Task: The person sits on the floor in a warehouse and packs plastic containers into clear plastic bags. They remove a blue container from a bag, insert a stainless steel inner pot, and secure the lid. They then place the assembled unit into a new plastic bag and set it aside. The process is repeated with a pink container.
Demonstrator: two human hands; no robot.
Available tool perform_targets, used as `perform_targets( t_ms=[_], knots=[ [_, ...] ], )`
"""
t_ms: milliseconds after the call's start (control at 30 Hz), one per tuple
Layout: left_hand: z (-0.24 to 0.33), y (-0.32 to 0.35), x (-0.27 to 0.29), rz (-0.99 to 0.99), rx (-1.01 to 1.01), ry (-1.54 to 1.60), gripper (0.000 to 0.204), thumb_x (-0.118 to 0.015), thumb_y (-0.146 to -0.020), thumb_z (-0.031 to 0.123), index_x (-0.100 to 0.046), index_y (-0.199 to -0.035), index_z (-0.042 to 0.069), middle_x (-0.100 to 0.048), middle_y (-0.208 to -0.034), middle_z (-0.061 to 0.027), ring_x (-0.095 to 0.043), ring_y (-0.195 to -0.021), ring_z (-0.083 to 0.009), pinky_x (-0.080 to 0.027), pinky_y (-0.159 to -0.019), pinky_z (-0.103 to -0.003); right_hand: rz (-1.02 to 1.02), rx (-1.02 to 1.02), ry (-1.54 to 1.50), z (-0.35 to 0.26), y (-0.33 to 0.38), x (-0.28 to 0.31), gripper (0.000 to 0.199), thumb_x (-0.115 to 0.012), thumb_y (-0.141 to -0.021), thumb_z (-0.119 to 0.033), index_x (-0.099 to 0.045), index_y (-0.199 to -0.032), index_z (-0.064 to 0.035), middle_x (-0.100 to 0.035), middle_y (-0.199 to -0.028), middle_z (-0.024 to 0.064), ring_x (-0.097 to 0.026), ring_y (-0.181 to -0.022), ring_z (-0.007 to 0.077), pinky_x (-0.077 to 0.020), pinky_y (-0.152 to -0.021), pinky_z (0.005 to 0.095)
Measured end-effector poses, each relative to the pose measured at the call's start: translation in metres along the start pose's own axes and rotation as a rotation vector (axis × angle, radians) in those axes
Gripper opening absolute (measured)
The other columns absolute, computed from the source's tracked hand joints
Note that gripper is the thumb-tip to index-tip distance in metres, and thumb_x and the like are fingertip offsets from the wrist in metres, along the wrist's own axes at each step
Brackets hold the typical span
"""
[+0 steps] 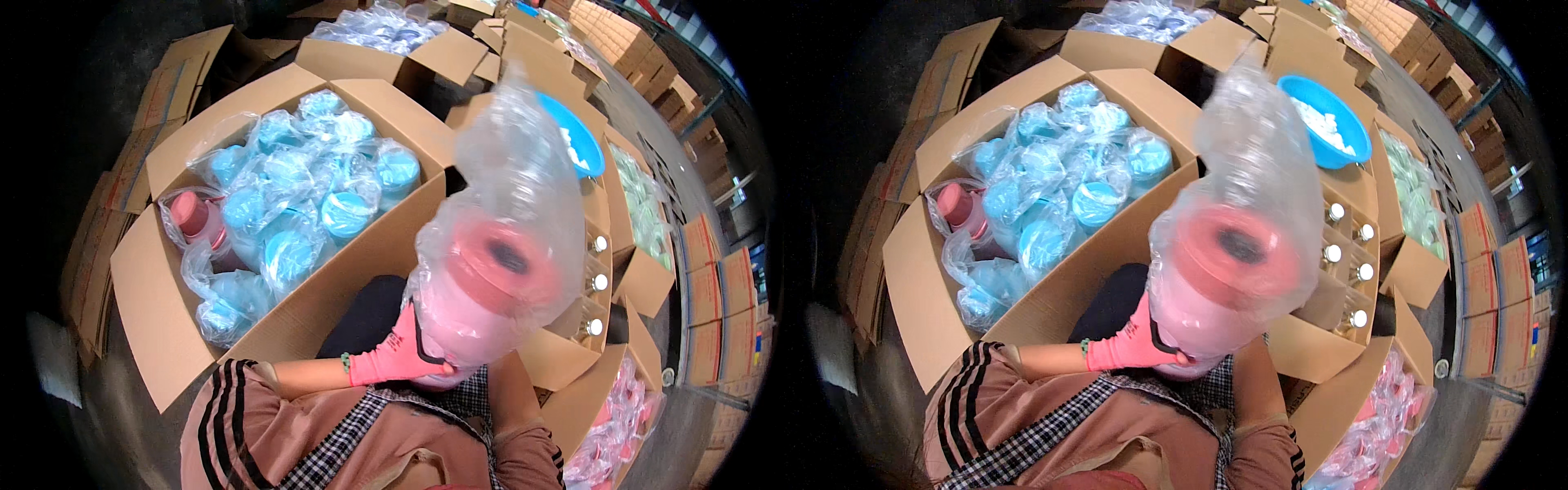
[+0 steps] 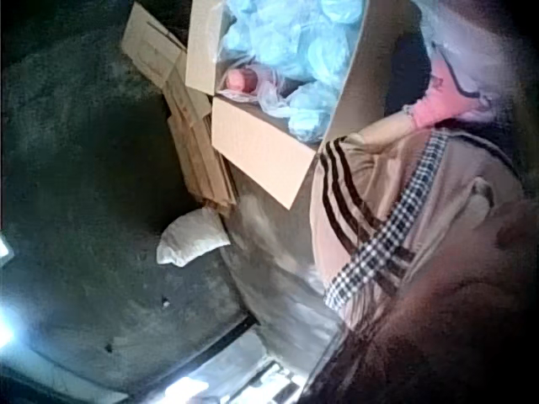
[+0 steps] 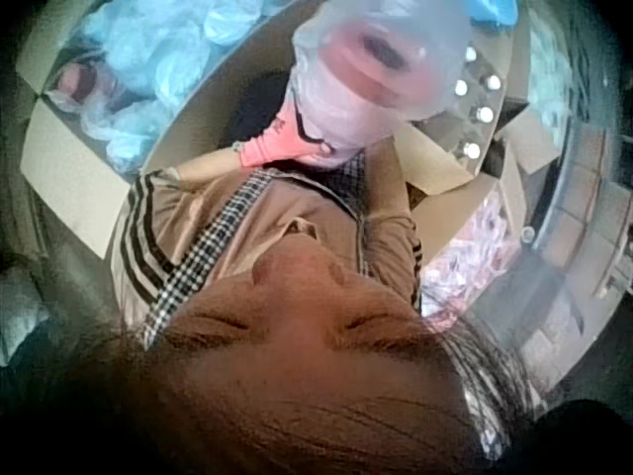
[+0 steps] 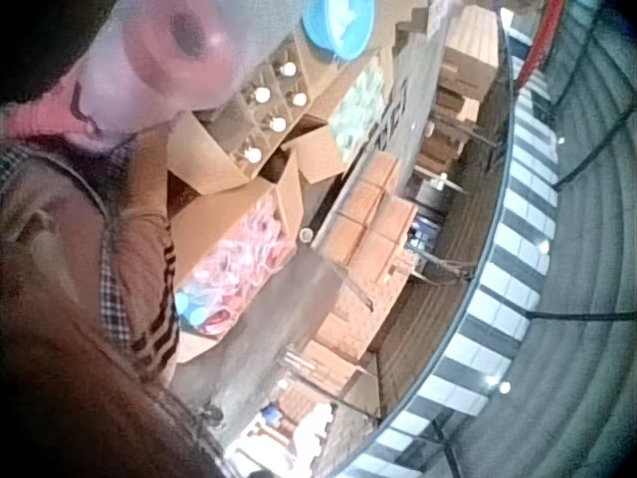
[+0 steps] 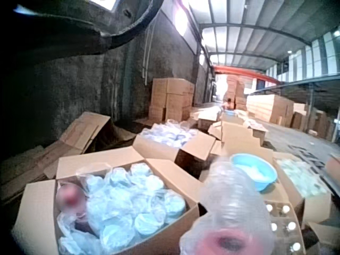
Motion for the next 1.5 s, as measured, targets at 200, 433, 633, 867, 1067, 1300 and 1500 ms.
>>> perform_targets(
  t_ms=[200,433,633,867,1067,1300,1500],
  knots=[
    [0.006,-0.005,0.013,0.047,-0.039,0.067,0.117,-0.078,-0.055,0.041,-0.004,-0.136,0.0,-0.018,-0.138,-0.0174,-0.019,-0.129,-0.0291,-0.019,-0.104,-0.04,-0.048,-0.126,-0.582,0.005,0.012,-0.015,0.043,-0.044,-0.087,-0.031,-0.045,-0.12,-0.0025,-0.053,-0.114,0.0071,-0.047,-0.106,0.0203,-0.0379,-0.091,0.0325],
    [-0.02,-0.093,0.1,0.108,0.331,0.889,0.063,-0.058,-0.08,0.029,-0.031,-0.127,-0.003,-0.044,-0.122,-0.0122,-0.045,-0.108,-0.0157,-0.039,-0.091,-0.029,-0.052,0.153,-0.802,-0.079,0.024,-0.015,0.041,-0.05,-0.086,-0.026,-0.047,-0.118,-0.0007,-0.055,-0.111,0.0068,-0.051,-0.098,0.0178,-0.0398,-0.086,0.0292],
    [-0.087,-0.015,0.066,-0.054,0.702,1.407,0.052,-0.058,-0.082,0.022,-0.038,-0.125,0.001,-0.048,-0.121,-0.0083,-0.049,-0.106,-0.014,-0.042,-0.09,-0.03,0.248,0.417,-0.002,-0.123,0.091,-0.014,0.052,-0.053,-0.078,-0.007,-0.034,-0.125,0.0021,-0.041,-0.124,0.0183,-0.041,-0.113,0.0259,-0.0317,-0.095,0.034],
    [-0.048,0.096,0.069,0.039,0.584,0.963,0.084,-0.064,-0.075,0.015,-0.011,-0.138,0.004,-0.028,-0.136,-0.0094,-0.028,-0.124,-0.0182,-0.023,-0.104,-0.031,-0.099,0.821,0.629,-0.134,0.17,-0.042,0.077,-0.057,-0.066,-0.003,-0.02,-0.133,-0.0045,-0.016,-0.138,0.0253,-0.016,-0.127,0.0441,-0.0183,-0.103,0.0479],
    [-0.01,0.054,0.066,-0.035,0.284,0.685,0.104,-0.074,-0.065,0.03,-0.004,-0.138,0.003,-0.02,-0.139,-0.0122,-0.018,-0.129,-0.0203,-0.016,-0.105,-0.034,0.127,0.564,0.576,-0.094,0.132,-0.024,0.074,-0.072,-0.061,-0.023,-0.036,-0.12,0.0047,-0.031,-0.126,0.0306,-0.028,-0.118,0.0455,-0.0272,-0.098,0.0476],
    [0.101,0.015,0.138,-0.207,-0.069,0.153,0.071,-0.07,-0.069,0.031,-0.038,-0.124,-0.001,-0.045,-0.123,-0.0148,-0.044,-0.111,-0.0224,-0.035,-0.093,-0.035,0.427,0.451,-0.106,-0.133,0.14,0.058,0.066,-0.065,-0.07,-0.027,-0.037,-0.121,0.0024,-0.031,-0.128,0.0268,-0.031,-0.119,0.0409,-0.03,-0.095,0.0497],
    [-0.037,0.138,0.371,0.397,0.777,-1.374,0.075,-0.05,-0.074,0.057,-0.044,-0.117,-0.005,-0.045,-0.118,-0.0266,-0.041,-0.115,-0.034,-0.034,-0.095,-0.04,0.301,0.492,-0.698,-0.174,0.143,0.08,0.061,-0.058,-0.076,-0.028,-0.035,-0.124,-0.0001,-0.031,-0.13,0.0232,-0.031,-0.119,0.04,-0.031,-0.094,0.0535]
  ],
)
Point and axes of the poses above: each hand's wrist, its own y-axis away from the middle knuckle, its own x-axis out of the back of the hand, z = x × y, the point moved 9 cm from there along -y, towards the middle knuckle
